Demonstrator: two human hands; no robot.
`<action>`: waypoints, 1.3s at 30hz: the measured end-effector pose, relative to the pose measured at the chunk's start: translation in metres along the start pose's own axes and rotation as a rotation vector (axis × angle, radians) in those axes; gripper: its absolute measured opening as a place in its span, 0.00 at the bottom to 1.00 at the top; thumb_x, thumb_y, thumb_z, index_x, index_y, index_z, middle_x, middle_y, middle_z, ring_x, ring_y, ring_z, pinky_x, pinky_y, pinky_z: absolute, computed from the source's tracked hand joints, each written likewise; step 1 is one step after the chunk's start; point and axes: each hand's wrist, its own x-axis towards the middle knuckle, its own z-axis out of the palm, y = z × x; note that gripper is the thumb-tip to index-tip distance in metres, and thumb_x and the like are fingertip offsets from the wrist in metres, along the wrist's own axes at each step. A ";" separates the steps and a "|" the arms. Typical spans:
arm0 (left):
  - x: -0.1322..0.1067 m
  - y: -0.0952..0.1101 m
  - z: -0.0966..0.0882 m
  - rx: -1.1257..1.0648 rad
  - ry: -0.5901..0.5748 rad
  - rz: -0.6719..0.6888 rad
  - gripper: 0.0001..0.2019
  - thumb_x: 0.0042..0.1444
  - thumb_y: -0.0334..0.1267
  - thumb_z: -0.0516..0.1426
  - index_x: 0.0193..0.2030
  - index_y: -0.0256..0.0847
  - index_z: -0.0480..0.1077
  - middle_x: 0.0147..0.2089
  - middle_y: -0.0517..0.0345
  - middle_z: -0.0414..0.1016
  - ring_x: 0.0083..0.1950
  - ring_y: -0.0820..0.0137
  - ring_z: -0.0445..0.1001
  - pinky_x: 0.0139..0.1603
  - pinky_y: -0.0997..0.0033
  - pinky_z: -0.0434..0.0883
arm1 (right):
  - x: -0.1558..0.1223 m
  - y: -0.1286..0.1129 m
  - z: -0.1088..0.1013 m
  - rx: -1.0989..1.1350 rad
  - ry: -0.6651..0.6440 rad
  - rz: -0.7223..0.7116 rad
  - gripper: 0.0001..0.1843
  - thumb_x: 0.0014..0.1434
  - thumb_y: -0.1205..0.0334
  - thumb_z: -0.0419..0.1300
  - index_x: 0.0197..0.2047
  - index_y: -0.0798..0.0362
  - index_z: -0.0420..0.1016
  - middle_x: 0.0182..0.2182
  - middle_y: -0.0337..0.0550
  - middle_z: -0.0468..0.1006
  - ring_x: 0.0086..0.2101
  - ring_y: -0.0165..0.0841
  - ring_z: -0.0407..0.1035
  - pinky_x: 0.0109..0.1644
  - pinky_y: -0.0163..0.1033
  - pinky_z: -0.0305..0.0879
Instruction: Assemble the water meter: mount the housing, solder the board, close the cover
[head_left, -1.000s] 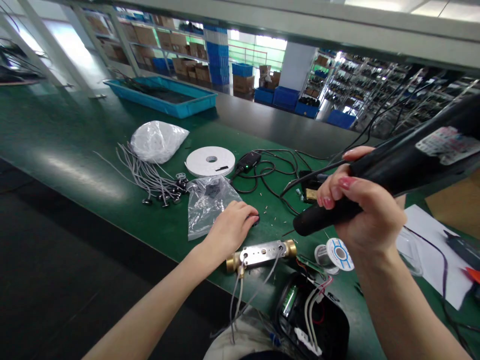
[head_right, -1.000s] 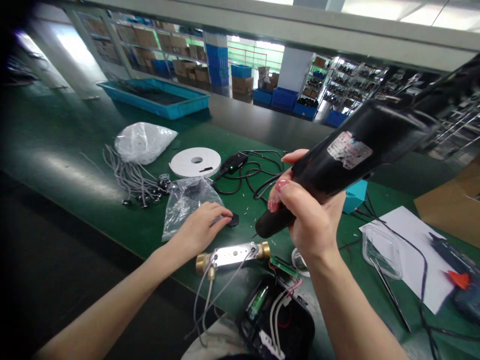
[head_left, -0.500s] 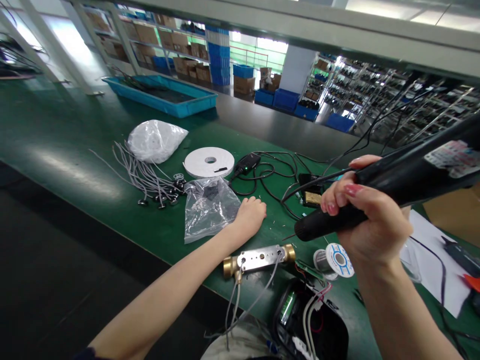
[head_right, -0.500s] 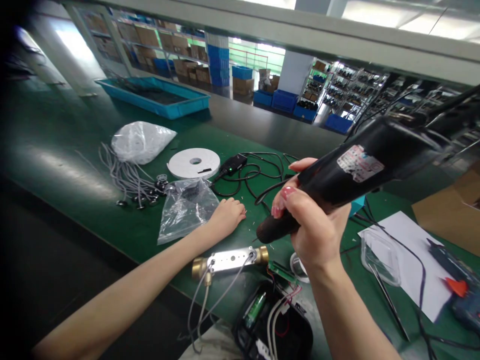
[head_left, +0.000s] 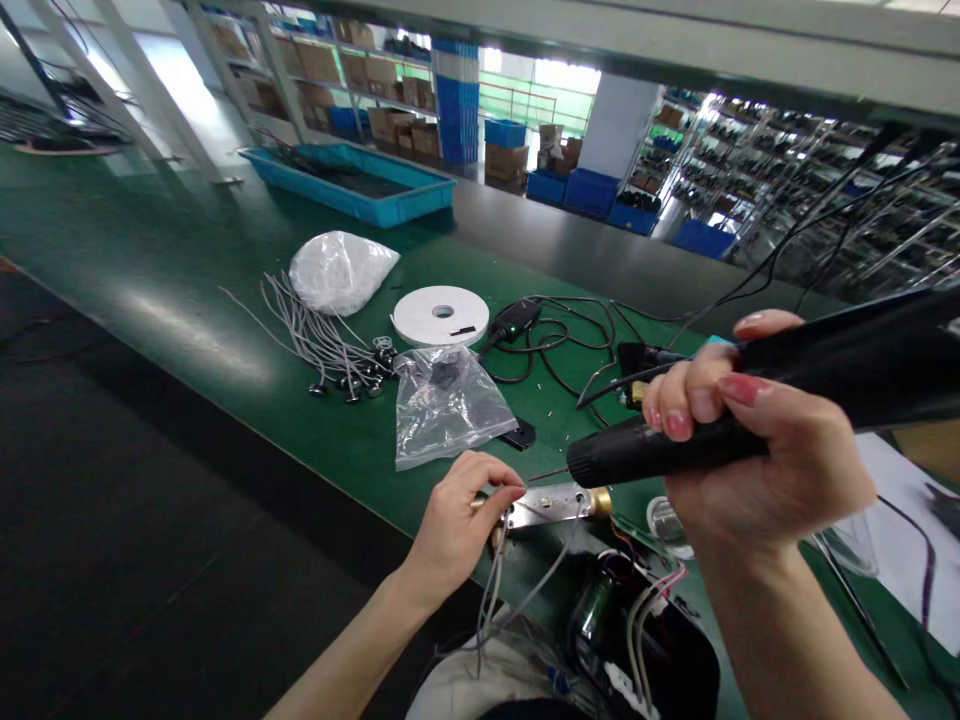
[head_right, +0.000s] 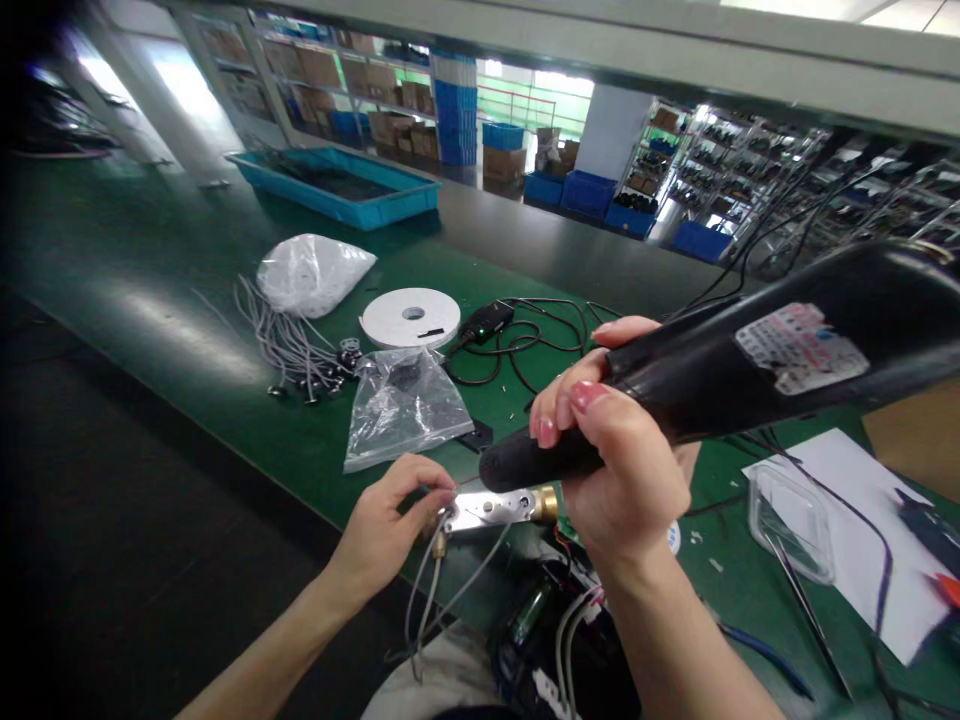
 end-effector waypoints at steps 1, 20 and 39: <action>-0.001 0.000 0.000 -0.006 0.008 0.002 0.04 0.57 0.35 0.57 0.32 0.41 0.70 0.34 0.60 0.70 0.38 0.71 0.69 0.42 0.71 0.67 | -0.001 0.001 0.001 0.002 -0.013 0.001 0.13 0.45 0.72 0.52 0.36 0.53 0.68 0.15 0.31 0.61 0.14 0.24 0.56 0.20 0.33 0.55; -0.010 0.000 -0.001 0.106 0.089 0.088 0.05 0.58 0.35 0.56 0.32 0.40 0.69 0.32 0.61 0.71 0.38 0.71 0.69 0.41 0.71 0.65 | -0.009 0.007 0.004 0.034 -0.001 0.016 0.11 0.46 0.73 0.52 0.35 0.52 0.66 0.16 0.31 0.64 0.15 0.25 0.58 0.21 0.33 0.56; -0.015 -0.001 -0.008 0.287 0.071 0.192 0.07 0.60 0.31 0.54 0.41 0.41 0.72 0.38 0.56 0.73 0.42 0.69 0.69 0.43 0.66 0.71 | -0.025 0.045 0.003 -0.030 -0.120 0.091 0.12 0.50 0.70 0.58 0.40 0.51 0.68 0.20 0.31 0.68 0.17 0.25 0.62 0.22 0.34 0.60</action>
